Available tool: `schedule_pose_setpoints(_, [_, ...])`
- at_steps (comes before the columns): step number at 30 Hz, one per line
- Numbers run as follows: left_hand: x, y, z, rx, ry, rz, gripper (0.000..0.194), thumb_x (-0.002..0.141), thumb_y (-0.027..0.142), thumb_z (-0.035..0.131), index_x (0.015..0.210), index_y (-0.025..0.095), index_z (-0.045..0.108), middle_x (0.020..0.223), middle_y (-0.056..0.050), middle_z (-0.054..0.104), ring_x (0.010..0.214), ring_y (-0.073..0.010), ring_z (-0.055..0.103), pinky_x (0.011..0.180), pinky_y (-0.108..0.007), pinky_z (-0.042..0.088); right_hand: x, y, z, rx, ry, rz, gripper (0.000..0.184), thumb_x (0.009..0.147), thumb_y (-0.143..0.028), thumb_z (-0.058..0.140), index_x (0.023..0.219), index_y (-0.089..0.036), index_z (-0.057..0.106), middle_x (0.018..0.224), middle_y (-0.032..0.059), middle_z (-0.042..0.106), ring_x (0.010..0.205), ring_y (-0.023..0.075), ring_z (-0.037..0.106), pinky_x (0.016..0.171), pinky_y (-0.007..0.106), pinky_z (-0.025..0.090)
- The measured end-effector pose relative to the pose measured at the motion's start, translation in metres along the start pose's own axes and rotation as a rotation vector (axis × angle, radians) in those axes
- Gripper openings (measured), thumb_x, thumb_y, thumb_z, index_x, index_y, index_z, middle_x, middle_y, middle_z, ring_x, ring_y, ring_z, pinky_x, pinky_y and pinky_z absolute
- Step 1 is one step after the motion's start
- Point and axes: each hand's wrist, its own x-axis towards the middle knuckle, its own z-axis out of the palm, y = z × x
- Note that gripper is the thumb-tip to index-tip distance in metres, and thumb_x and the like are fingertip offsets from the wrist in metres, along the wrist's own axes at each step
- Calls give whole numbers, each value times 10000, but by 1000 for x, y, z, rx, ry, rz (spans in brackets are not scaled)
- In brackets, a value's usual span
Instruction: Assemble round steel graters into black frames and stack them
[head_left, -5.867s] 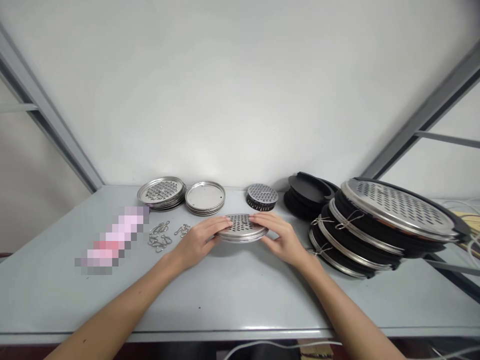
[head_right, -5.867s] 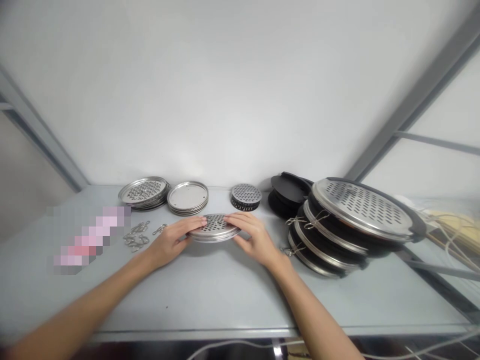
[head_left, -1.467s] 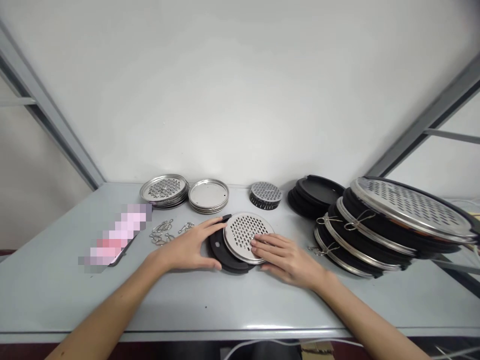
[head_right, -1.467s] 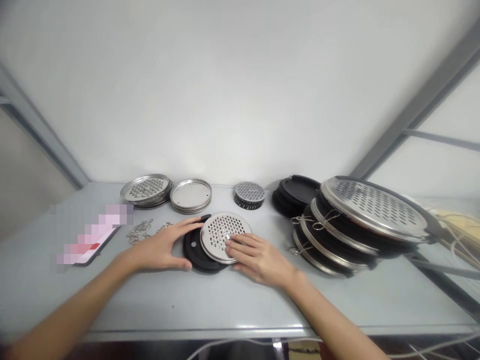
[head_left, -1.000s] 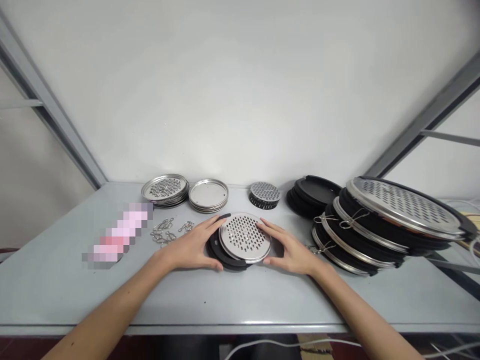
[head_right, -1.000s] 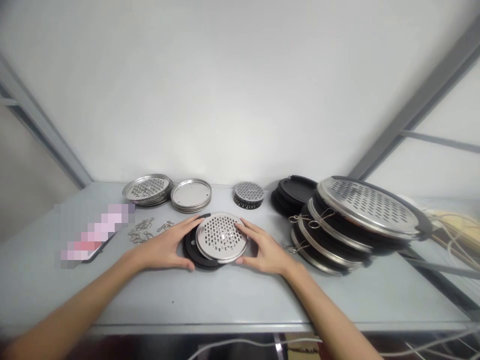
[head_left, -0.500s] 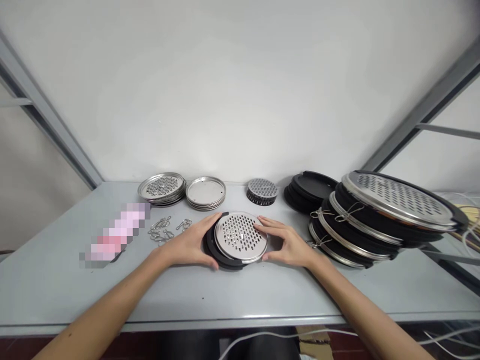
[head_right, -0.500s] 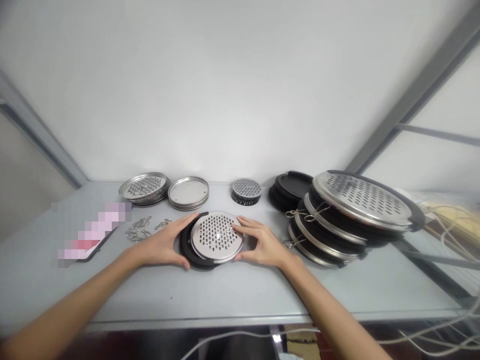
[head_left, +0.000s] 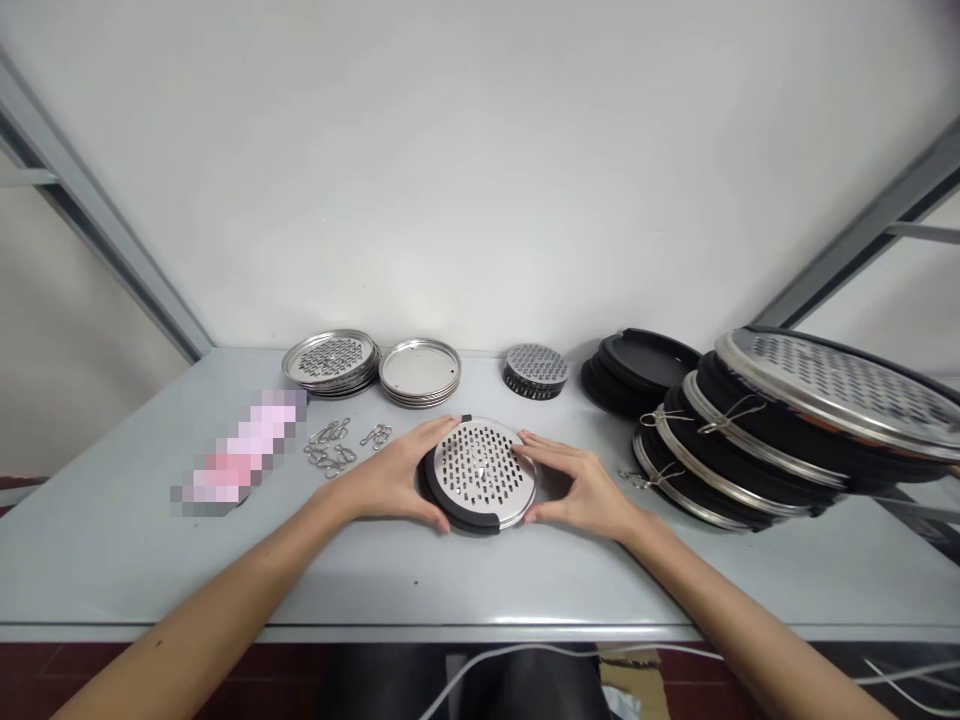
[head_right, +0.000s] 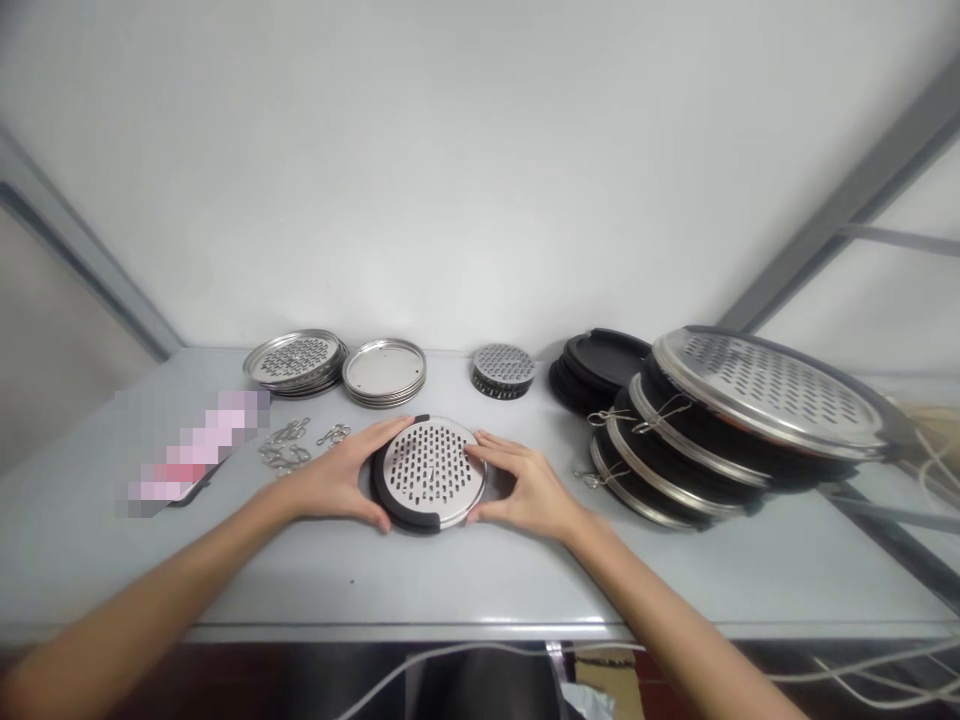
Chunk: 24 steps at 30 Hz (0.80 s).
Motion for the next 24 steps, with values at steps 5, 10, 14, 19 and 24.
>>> schedule_pose_setpoints(5, [0,2,2,8,19,7,1176,530,586,809,1487,296,190,1545,-91,225,1394,-356,246,1135,-500,244,2,0,-2,11,-41,-2,844,599,-544,789,1318,-182,534,1388,167,473,1282,333,455,1092,502,360])
schedule_pose_setpoints(10, [-1,2,0,73,12,25,1027,544,617,787,1427,309,363,1544,-102,224,1374,-376,284,1109,-519,278,2,1,-2,1,-58,-30,837,624,-540,777,1338,-192,511,1408,169,447,1302,340,426,1093,523,343])
schedule_pose_setpoints(14, [0,1,-4,89,-13,25,910,613,650,726,1399,309,417,1545,-103,230,1363,-378,309,1099,-511,295,1,2,-2,17,-55,-52,784,697,-532,729,1364,-203,479,1421,162,440,1309,332,422,1093,527,338])
schedule_pose_setpoints(19, [3,2,-3,10,46,-15,750,751,657,595,1388,290,439,1500,-107,341,1334,-342,376,1086,-492,311,3,1,-1,44,25,-89,717,761,-514,675,1377,-224,449,1413,145,466,1320,322,412,1081,534,348])
schedule_pose_setpoints(24, [5,10,-1,-170,156,44,683,810,699,460,1271,209,577,1327,-104,563,1249,-295,487,1054,-401,361,8,-2,2,70,163,-113,413,843,-344,621,1239,-240,571,1339,113,549,1250,276,498,1045,478,406])
